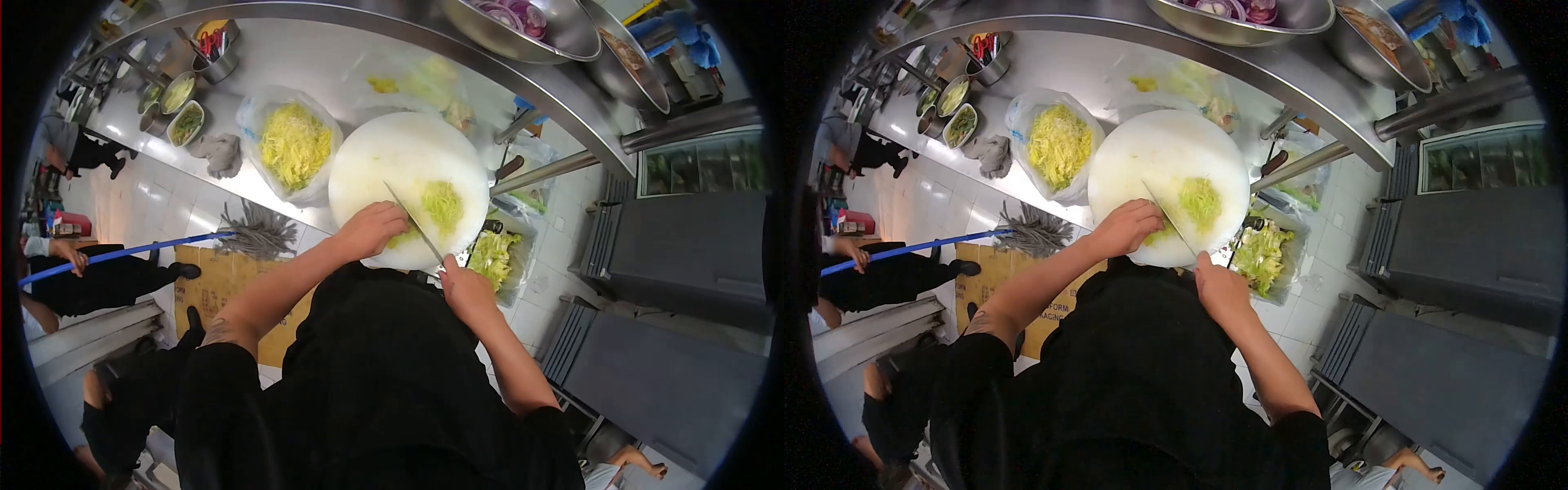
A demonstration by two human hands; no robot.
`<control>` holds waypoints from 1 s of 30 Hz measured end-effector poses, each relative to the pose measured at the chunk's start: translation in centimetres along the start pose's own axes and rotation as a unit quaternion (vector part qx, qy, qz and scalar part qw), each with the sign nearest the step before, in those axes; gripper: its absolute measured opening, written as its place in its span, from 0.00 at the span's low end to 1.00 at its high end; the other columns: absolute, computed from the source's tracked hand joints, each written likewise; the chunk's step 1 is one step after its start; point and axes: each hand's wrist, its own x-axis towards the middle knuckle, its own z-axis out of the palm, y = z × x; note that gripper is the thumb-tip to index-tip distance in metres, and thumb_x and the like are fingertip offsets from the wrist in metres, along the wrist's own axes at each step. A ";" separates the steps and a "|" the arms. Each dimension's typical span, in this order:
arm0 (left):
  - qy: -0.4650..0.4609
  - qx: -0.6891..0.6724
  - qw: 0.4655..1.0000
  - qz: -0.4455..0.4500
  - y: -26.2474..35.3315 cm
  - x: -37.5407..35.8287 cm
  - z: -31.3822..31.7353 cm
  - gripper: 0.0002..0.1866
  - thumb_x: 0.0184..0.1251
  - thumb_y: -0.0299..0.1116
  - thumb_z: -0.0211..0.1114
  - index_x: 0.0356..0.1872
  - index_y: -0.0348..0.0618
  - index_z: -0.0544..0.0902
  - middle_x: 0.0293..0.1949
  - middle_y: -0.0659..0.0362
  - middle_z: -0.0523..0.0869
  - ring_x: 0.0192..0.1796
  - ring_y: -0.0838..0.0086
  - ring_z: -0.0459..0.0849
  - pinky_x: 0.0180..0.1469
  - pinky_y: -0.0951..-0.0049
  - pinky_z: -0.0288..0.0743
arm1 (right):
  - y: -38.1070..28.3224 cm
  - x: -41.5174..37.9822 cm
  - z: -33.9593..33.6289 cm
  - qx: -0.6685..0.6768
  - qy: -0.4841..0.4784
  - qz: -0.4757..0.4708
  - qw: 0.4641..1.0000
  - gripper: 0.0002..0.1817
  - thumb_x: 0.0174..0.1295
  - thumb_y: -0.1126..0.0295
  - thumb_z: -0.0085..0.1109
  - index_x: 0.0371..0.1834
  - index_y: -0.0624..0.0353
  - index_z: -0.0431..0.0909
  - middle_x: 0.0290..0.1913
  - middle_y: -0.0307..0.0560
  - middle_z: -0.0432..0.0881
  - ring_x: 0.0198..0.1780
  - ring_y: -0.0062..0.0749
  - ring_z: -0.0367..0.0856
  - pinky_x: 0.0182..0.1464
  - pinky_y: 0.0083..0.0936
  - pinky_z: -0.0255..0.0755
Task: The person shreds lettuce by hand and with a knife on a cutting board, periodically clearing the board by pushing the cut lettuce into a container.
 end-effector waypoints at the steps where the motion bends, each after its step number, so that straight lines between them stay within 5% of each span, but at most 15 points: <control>1: 0.001 0.001 1.000 0.000 0.1 0.0 0.1 0.09 0.70 0.25 0.71 0.48 0.46 0.91 0.54 0.56 0.89 0.58 0.57 0.86 0.65 0.58 0.81 | 0.0 0.5 0.6 0.005 0.002 -0.001 1.000 0.11 0.86 0.60 0.56 0.56 0.56 0.73 0.32 0.60 0.90 0.38 0.65 0.92 0.41 0.62 0.82; 30: 0.075 -0.046 0.994 -0.065 0.8 -0.6 -0.2 0.08 0.63 0.22 0.76 0.41 0.44 0.88 0.47 0.57 0.90 0.53 0.55 0.87 0.59 0.58 0.82 | -2.3 -0.4 -1.9 0.013 -0.027 0.008 1.000 0.13 0.86 0.59 0.56 0.58 0.56 0.71 0.34 0.62 0.92 0.39 0.67 0.93 0.42 0.64 0.82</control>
